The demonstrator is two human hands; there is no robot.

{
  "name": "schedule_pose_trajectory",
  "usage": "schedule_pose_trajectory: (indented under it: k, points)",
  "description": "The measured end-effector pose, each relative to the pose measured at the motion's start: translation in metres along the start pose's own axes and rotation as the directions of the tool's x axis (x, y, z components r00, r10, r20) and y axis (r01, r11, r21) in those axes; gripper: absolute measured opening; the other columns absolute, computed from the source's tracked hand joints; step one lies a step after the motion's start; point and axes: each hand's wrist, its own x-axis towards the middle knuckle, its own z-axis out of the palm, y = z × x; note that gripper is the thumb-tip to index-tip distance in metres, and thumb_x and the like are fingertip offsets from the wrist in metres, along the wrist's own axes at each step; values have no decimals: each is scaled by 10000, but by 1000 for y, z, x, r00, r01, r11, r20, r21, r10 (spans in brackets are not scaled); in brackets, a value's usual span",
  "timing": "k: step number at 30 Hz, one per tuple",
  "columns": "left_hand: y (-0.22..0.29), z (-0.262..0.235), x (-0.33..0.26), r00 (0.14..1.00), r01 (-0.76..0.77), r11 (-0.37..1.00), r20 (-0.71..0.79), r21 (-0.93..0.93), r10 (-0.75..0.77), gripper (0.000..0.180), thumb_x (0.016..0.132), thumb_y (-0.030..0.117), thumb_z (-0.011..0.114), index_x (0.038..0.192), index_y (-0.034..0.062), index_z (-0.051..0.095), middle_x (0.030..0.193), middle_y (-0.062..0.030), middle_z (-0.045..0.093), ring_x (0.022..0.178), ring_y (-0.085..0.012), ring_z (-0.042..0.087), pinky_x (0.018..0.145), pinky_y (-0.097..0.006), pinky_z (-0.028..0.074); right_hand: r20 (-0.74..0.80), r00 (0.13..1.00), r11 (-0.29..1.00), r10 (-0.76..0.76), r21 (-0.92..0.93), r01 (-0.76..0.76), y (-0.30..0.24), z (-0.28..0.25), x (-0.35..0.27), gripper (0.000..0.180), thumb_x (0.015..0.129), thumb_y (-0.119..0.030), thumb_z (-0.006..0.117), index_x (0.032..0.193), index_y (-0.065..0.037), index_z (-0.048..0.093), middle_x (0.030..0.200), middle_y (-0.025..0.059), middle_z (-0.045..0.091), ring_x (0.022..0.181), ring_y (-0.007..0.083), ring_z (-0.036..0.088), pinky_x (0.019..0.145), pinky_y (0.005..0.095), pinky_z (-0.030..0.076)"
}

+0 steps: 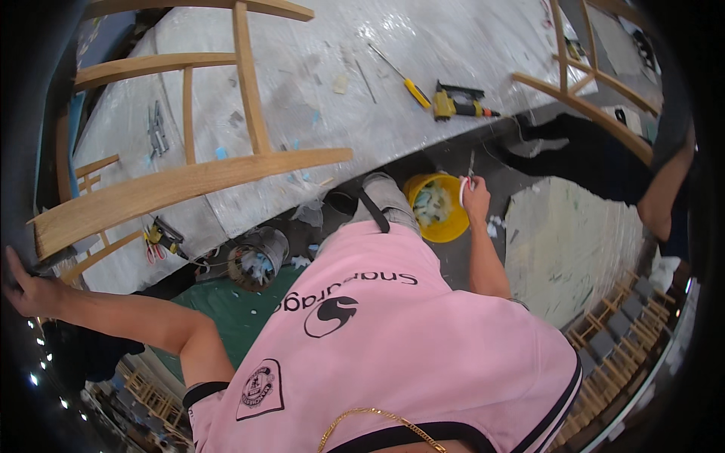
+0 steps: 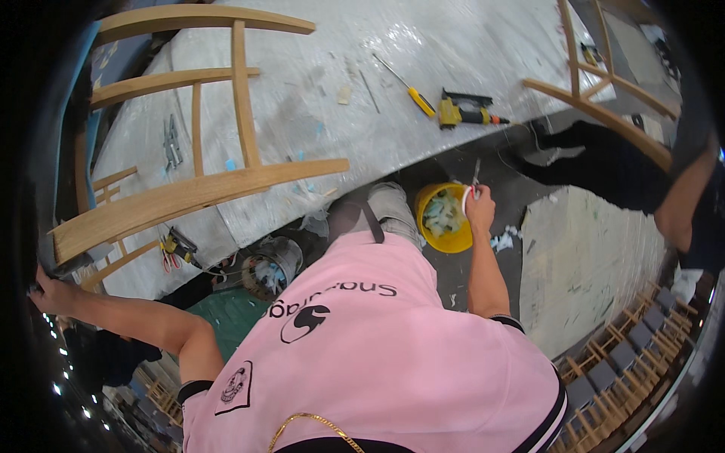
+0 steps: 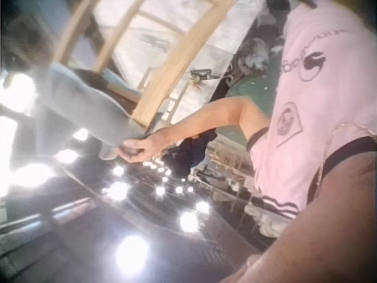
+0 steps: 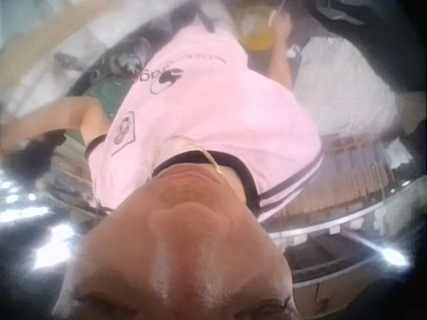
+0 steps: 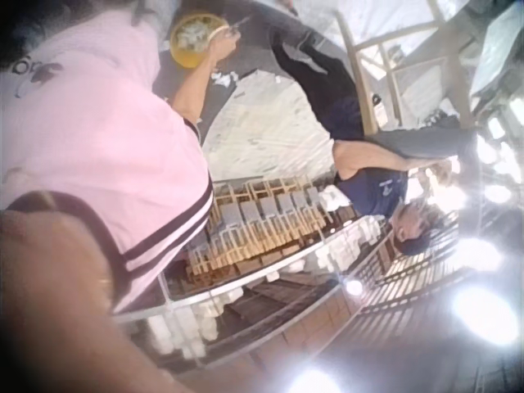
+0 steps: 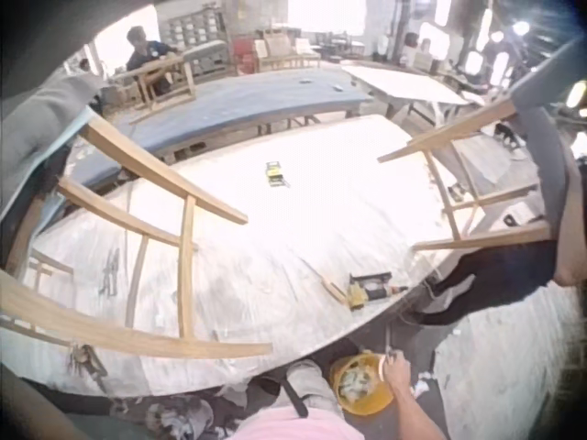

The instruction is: The person stretches and secures gray fabric over a wooden chair seat using a staple gun, scissors, and a screwdriver. They trim excess fabric, tuck edges, and fasten the material to the underside of the seat frame.

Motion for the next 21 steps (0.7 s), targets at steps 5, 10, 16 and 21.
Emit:
schedule_pose_trajectory:
  k: [5, 10, 16, 21]
  points:
    - [26, -2, -26, 993, 113, 986, -7, -121, -115, 192, 895, 82, 708, 1011, -70, 705, 1176, -190, 711, 1017, -262, 681, 917, -412, 561, 193, 884, 898, -426, -25, 439, -184, 48, 38, 503, 922, -534, 669, 1266, -170, 626, 1072, 223, 737, 1006, 460, 694, 859, 545, 545]
    - [96, 23, -37, 993, -61, 993, 90, -106, 71, 279, 896, -64, 662, 1173, -46, 691, 1291, -201, 687, 1215, -272, 637, 1102, -417, 468, 387, 459, 583, -800, 316, 749, -266, 138, 83, 598, 917, -398, 710, 1399, -75, 565, 1100, 273, 708, 1008, 473, 676, 820, 511, 540]
    - [121, 14, -41, 983, 92, 986, 142, 139, -112, 491, 928, 274, 728, 1360, 59, 638, 1341, -99, 658, 1298, -216, 560, 1145, -361, 376, 284, 667, 674, -689, -85, 733, -276, 107, 142, 673, 792, -151, 754, 1404, 19, 530, 1341, 283, 609, 1288, 422, 558, 1113, 468, 445]
    - [128, 21, -47, 948, 295, 953, 103, 63, -300, 547, 950, 324, 725, 1381, 20, 582, 1279, -87, 640, 1214, -176, 569, 1072, -329, 414, 498, 659, 713, -563, -110, 692, -245, 131, 222, 665, 783, -162, 732, 1377, 34, 509, 1211, 268, 659, 1113, 409, 648, 974, 477, 521]
